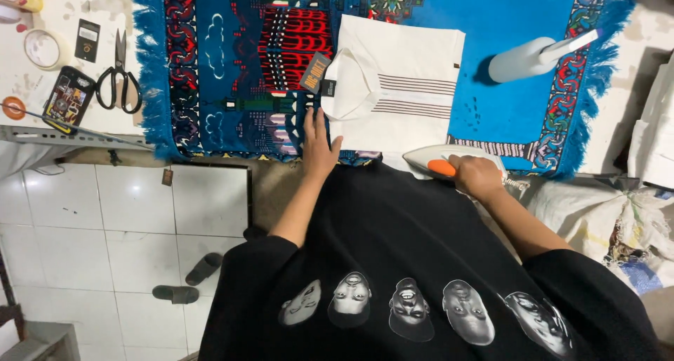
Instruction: Ironing a white patterned shirt on a work table using a spray bottle and a hand iron.
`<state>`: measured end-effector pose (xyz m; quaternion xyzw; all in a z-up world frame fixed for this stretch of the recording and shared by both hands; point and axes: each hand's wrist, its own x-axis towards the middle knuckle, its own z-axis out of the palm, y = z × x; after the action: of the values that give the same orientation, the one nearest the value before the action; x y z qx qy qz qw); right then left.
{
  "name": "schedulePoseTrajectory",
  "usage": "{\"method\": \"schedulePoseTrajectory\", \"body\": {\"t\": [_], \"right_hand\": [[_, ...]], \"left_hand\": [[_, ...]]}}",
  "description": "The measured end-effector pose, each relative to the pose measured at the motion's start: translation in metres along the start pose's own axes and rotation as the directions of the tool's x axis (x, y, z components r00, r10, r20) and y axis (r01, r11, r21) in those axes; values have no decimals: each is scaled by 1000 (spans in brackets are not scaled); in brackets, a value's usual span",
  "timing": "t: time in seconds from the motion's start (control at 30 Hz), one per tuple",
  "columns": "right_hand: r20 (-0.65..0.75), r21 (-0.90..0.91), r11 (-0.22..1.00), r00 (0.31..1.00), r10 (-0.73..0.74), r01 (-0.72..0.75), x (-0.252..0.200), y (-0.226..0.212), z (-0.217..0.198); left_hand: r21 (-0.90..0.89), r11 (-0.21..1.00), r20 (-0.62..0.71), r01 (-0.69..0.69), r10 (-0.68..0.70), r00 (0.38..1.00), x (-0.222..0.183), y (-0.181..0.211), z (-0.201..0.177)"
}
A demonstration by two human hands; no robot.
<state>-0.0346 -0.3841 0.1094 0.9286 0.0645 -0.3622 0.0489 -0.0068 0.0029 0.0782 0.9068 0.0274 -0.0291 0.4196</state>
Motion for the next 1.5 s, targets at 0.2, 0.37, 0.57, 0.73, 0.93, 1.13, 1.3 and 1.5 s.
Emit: {"method": "schedulePoseTrajectory", "body": {"t": [0.2, 0.37, 0.57, 0.73, 0.93, 1.13, 1.3, 1.5], "right_hand": [[-30, 48, 997, 998, 56, -54, -18, 36, -3], [-219, -73, 997, 975, -29, 13, 13, 23, -22], [-286, -42, 979, 937, -201, 197, 91, -59, -43], [-215, -25, 957, 933, -288, 290, 99, -128, -59], [-125, 11, 934, 927, -352, 356, 95, -190, -57], [-228, -40, 955, 928, -295, 294, 86, -172, -33], [-471, -158, 984, 870, -147, 81, 83, -81, -16], [-282, 28, 997, 956, 80, -75, 59, -3, -9]], "left_hand": [[188, 975, -239, 117, -70, 968, -37, -43, 31], [-173, 900, -25, 400, -410, 912, -48, -76, 58], [-593, 512, 264, 621, -605, 751, -34, -88, 60], [-638, 426, 352, 641, -579, 735, -34, -85, 41], [-681, 317, 348, 660, -653, 673, -63, -111, 35], [-659, 260, 312, 705, -759, 572, -78, -125, 8], [-338, 402, 377, 851, -771, 513, -114, -192, 26], [74, 307, 429, 949, -869, 248, -156, -232, 26]]}}
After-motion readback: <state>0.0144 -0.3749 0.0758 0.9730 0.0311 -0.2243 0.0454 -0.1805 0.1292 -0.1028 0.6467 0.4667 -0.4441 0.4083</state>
